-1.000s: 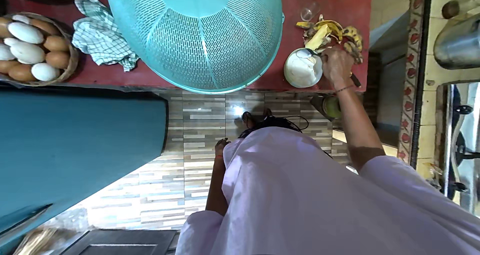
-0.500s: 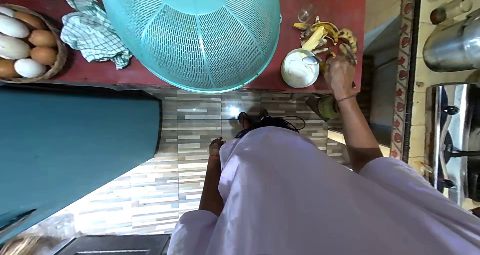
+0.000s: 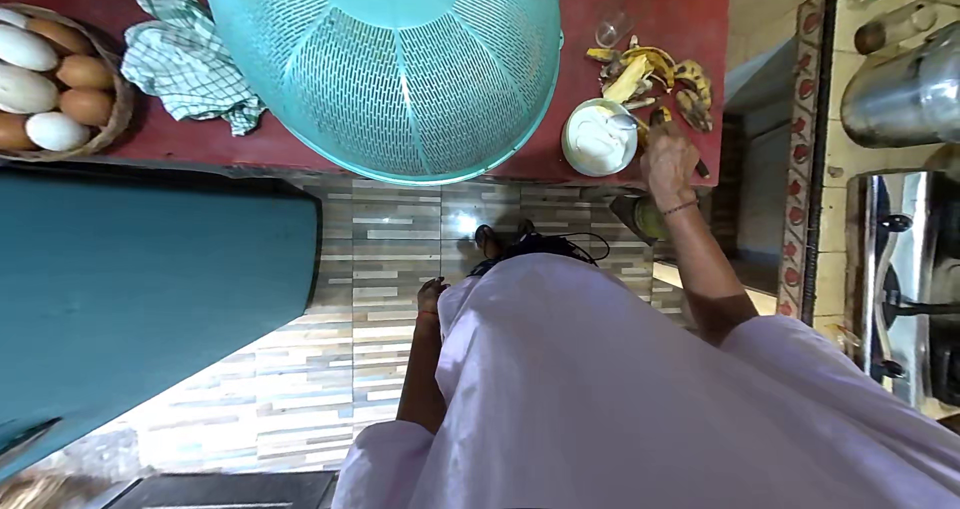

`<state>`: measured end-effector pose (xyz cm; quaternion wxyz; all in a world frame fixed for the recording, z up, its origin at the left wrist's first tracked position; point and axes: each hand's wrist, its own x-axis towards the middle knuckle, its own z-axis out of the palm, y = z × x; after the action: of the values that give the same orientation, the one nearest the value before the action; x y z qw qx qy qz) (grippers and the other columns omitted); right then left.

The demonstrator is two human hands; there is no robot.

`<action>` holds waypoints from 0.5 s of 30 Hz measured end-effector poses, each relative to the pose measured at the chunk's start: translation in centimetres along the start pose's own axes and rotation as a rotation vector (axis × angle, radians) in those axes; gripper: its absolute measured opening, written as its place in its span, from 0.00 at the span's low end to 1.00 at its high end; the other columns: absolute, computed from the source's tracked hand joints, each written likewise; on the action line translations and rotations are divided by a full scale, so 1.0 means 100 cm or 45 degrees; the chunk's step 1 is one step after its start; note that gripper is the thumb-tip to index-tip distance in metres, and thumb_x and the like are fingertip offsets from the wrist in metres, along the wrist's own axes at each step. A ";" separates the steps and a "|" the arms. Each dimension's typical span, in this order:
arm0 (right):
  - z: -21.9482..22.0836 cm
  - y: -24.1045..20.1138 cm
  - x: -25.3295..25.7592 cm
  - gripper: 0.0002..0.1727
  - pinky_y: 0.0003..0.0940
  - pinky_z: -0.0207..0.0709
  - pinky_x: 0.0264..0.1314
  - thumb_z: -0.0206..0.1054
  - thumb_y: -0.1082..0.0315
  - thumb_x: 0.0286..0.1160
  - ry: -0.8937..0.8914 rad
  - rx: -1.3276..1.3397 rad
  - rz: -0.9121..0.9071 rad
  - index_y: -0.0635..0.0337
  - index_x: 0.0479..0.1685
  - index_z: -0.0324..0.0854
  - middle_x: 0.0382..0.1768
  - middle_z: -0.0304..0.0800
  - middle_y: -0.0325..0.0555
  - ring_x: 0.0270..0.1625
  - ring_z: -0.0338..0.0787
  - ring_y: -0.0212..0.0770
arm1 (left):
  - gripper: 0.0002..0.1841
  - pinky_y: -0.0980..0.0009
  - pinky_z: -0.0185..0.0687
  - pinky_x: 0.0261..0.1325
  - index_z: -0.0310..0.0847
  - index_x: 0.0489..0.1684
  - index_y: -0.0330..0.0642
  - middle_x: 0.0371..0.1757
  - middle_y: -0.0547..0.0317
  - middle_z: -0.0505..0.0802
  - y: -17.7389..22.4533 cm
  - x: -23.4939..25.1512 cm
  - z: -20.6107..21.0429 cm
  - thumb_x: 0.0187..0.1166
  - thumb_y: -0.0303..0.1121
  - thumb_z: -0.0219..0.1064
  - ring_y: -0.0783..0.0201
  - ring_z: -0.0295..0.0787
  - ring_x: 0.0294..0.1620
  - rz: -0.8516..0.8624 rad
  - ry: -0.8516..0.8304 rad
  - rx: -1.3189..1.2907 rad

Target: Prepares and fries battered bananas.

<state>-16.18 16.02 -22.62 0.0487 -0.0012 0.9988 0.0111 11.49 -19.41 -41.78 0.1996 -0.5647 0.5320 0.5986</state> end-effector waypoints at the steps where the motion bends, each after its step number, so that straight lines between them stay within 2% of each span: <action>1: 0.001 0.002 0.000 0.20 0.68 0.83 0.51 0.55 0.76 0.83 0.042 0.000 0.002 0.71 0.70 0.80 0.63 0.85 0.73 0.58 0.90 0.73 | 0.18 0.74 0.76 0.53 0.70 0.72 0.23 0.58 0.38 0.85 -0.002 0.000 -0.001 0.94 0.29 0.48 0.69 0.80 0.43 0.009 -0.001 0.020; 2: 0.003 0.002 0.000 0.21 0.68 0.83 0.53 0.54 0.76 0.83 0.067 0.020 0.009 0.70 0.73 0.78 0.63 0.85 0.72 0.59 0.90 0.72 | 0.18 0.74 0.76 0.53 0.71 0.71 0.24 0.57 0.38 0.86 -0.007 0.002 -0.002 0.94 0.30 0.48 0.69 0.80 0.43 0.025 0.002 0.035; 4: 0.004 -0.001 -0.001 0.20 0.66 0.81 0.61 0.54 0.78 0.82 0.074 0.074 0.018 0.72 0.71 0.78 0.64 0.83 0.73 0.64 0.87 0.72 | 0.18 0.72 0.77 0.52 0.74 0.68 0.24 0.53 0.40 0.87 -0.017 0.010 -0.004 0.94 0.31 0.49 0.69 0.81 0.42 0.062 0.008 0.033; 8: 0.016 -0.007 -0.004 0.21 0.63 0.79 0.69 0.55 0.79 0.82 0.029 0.119 0.021 0.74 0.72 0.77 0.70 0.80 0.73 0.71 0.83 0.71 | 0.18 0.70 0.77 0.55 0.73 0.70 0.24 0.56 0.38 0.87 -0.016 0.008 -0.002 0.93 0.30 0.49 0.66 0.82 0.44 0.066 -0.009 0.004; 11: 0.026 -0.010 -0.005 0.22 0.62 0.80 0.69 0.56 0.78 0.83 0.008 0.124 0.073 0.73 0.75 0.75 0.72 0.78 0.72 0.73 0.81 0.71 | 0.17 0.74 0.77 0.48 0.71 0.70 0.24 0.51 0.42 0.86 -0.007 0.002 0.001 0.93 0.28 0.49 0.70 0.79 0.38 0.028 0.014 -0.066; 15: 0.033 -0.010 0.002 0.22 0.63 0.78 0.70 0.59 0.80 0.78 -0.047 0.174 0.096 0.75 0.72 0.75 0.72 0.76 0.75 0.73 0.81 0.72 | 0.17 0.75 0.77 0.47 0.71 0.70 0.23 0.51 0.42 0.86 -0.005 0.003 0.000 0.93 0.28 0.49 0.70 0.79 0.37 0.023 0.018 -0.061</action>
<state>-16.02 15.05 -25.96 0.0664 0.0399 0.9955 -0.0552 11.85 -19.32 -42.23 0.1768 -0.5685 0.5239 0.6091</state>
